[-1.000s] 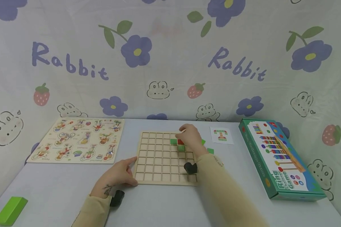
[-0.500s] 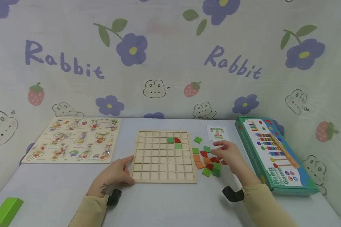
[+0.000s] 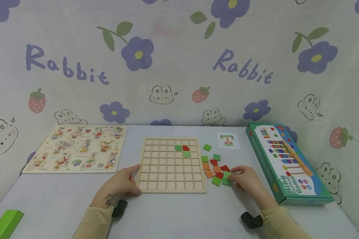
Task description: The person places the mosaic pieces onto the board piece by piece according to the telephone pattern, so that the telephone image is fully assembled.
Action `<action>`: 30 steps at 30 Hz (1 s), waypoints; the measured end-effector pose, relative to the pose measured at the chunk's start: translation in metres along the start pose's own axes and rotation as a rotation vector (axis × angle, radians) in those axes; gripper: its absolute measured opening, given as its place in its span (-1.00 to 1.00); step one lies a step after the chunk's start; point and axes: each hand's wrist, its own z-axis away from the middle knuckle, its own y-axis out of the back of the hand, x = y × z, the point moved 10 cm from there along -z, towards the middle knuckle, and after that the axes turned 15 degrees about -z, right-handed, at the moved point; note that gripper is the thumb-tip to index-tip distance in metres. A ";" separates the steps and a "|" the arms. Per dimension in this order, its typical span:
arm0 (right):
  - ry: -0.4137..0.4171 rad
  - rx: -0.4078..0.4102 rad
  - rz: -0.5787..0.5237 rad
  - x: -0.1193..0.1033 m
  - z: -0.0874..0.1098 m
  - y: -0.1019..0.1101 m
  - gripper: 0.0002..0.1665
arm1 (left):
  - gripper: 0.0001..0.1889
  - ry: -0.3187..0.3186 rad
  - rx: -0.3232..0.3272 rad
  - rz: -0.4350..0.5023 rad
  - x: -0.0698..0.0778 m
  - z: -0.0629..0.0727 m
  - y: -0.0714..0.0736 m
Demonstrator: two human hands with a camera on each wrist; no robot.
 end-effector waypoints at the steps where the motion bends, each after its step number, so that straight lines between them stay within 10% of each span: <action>1: 0.004 0.003 0.009 0.000 0.000 -0.001 -0.53 | 0.01 0.003 0.000 0.005 0.000 0.000 0.000; 22: 0.004 -0.009 0.125 -0.005 -0.005 -0.007 -0.80 | 0.00 0.018 0.002 -0.002 -0.002 0.000 0.000; 30: 0.021 -0.054 0.021 -0.043 -0.009 -0.019 -0.78 | 0.00 0.008 0.009 0.017 -0.001 0.000 0.000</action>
